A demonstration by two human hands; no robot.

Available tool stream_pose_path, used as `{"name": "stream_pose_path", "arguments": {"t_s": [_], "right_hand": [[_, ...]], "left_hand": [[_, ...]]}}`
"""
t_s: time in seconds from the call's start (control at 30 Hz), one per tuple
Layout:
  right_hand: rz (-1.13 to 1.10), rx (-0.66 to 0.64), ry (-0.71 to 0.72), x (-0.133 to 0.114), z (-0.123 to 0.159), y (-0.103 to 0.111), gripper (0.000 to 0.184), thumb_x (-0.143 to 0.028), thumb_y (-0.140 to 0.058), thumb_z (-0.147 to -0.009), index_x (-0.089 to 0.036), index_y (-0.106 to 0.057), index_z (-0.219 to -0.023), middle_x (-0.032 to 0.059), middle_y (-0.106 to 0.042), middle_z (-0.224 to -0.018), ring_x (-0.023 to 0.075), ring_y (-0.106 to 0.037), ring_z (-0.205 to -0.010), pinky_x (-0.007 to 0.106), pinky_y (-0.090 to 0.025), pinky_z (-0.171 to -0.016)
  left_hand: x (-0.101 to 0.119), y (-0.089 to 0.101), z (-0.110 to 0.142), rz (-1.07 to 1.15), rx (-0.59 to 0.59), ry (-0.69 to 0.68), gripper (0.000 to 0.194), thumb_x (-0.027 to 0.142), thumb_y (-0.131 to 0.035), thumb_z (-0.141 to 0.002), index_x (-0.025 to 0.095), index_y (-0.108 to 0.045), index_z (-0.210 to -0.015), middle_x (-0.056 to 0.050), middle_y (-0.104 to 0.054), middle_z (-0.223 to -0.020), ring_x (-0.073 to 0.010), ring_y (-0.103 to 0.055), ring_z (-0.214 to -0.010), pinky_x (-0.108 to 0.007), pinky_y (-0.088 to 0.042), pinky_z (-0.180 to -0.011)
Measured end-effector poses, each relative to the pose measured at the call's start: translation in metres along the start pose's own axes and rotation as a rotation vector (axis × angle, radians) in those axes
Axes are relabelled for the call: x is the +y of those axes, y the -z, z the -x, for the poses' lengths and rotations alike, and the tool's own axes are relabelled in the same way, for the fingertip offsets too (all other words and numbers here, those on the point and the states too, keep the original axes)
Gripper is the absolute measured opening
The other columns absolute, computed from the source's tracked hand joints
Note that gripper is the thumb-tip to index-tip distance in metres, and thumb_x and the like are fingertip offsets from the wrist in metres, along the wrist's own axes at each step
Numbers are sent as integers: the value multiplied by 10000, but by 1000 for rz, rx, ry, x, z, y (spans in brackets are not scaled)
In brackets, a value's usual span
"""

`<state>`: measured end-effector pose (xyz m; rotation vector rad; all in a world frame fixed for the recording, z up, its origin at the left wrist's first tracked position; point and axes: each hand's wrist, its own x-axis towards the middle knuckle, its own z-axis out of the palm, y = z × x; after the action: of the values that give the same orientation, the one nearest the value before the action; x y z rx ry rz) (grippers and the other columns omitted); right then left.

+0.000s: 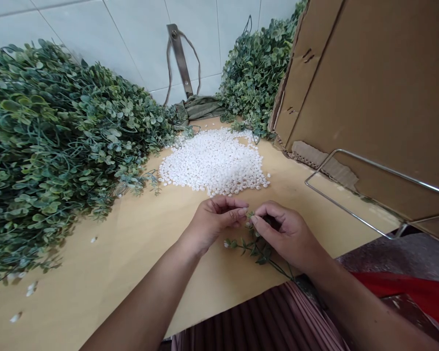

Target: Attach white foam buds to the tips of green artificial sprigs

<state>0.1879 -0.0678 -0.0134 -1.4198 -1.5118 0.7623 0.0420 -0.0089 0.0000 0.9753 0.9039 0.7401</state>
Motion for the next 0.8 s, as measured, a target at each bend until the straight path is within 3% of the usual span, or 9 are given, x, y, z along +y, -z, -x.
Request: {"name": "stream_pose_path", "arguments": {"t_s": [0.33,0.57,0.8], "right_hand": [[30,33,29,-1,0,0,150,-228,-490,-756,-195,-501,-610,-8,-471,-577,146,-489,-596,265,-391,-526],[35,88,47,0,1,-1,136,-207,-492,-723,-196,-467,-590,-16,-455,-580,132,-461,-568,259,-385,-523],[58,98,81,0,2,-2,136,-190,-493,-706,-195,-461,-574,-16,-448,-578,132,-450,-564,262,-379,-526]], "left_hand": [[-2,-3,0,-37,3,-34,252,261,-821,-472,131,-681,-637,4,-653,-585,-86,-580,-539,-198,-479,-536],[-1,-1,1,31,-72,-21,219,203,-825,-483,131,-678,-628,23,-646,-542,-53,-560,-498,-156,-454,-506],[0,-2,1,8,-31,16,248,209,-834,-457,144,-709,-661,17,-663,-563,-65,-581,-525,-164,-472,-526]]}}
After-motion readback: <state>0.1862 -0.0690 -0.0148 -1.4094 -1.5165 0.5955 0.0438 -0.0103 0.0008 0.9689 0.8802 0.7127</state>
